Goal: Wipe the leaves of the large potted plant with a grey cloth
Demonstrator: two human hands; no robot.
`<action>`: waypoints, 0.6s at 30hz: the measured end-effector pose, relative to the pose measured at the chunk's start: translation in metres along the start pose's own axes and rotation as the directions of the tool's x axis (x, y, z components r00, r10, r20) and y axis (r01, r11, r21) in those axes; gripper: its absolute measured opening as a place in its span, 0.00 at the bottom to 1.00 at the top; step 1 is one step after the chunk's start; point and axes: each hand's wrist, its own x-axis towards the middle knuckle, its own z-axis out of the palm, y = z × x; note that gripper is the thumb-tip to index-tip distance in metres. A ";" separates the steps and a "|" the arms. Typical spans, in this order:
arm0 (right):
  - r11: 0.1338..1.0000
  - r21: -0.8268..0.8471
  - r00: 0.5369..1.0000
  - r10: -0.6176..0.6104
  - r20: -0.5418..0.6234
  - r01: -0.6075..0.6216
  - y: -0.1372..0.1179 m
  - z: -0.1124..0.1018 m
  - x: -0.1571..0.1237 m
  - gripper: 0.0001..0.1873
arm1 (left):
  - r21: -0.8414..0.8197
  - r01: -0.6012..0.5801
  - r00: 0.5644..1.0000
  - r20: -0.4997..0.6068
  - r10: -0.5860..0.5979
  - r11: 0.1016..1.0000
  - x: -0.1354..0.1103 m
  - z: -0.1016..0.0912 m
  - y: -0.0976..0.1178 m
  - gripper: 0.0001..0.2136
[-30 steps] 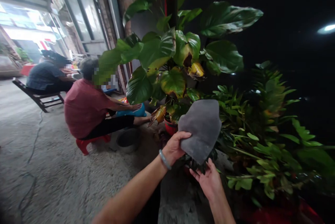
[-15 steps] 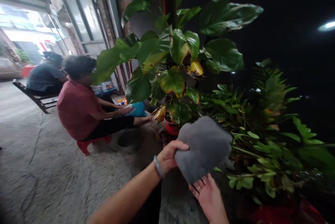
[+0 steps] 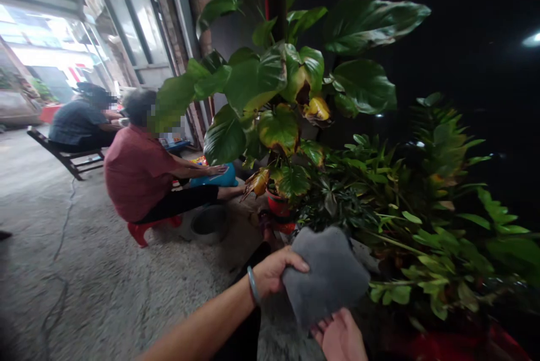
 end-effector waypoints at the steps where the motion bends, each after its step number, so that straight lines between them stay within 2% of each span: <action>1: 0.999 0.028 0.999 0.038 -0.003 -0.038 -0.003 0.005 0.000 0.14 | -0.033 -0.063 0.997 0.035 0.064 0.997 0.004 0.009 0.014 0.15; 4: 0.991 0.128 0.999 0.038 -0.025 -0.035 -0.018 0.025 0.000 0.17 | -0.140 -0.190 0.979 0.048 0.198 0.972 0.023 0.031 0.042 0.14; 6: 0.984 0.179 0.999 0.010 -0.046 -0.002 -0.029 0.036 0.002 0.18 | -0.163 -0.188 0.982 -0.040 0.184 0.969 0.032 0.035 0.041 0.11; 8: 0.983 0.184 0.998 -0.015 -0.060 0.026 -0.039 0.041 0.005 0.16 | -0.170 -0.086 0.983 -0.173 0.056 0.982 0.032 0.026 0.023 0.07; 10: 0.985 0.169 0.997 -0.014 -0.078 0.027 -0.044 0.039 0.006 0.13 | -0.202 0.063 0.950 -0.287 -0.121 0.977 0.022 0.005 -0.004 0.05; 11: 0.988 0.156 0.996 -0.005 -0.086 0.019 -0.044 0.036 0.006 0.12 | -0.214 0.159 0.924 -0.312 -0.221 0.964 0.013 -0.006 -0.017 0.05; 13: 0.992 0.127 0.995 0.015 -0.097 -0.003 -0.039 0.028 0.001 0.11 | -0.230 0.270 0.896 -0.296 -0.332 0.935 -0.005 -0.028 -0.037 0.08; 15: 0.994 0.093 0.996 0.056 -0.067 -0.050 -0.030 0.021 -0.006 0.13 | -0.256 0.269 0.892 -0.298 -0.341 0.928 -0.020 -0.041 -0.046 0.09; 18: 0.987 0.025 0.985 0.157 0.071 -0.159 -0.011 0.016 -0.015 0.18 | -0.308 0.077 0.933 -0.314 -0.178 0.948 -0.027 -0.040 -0.046 0.11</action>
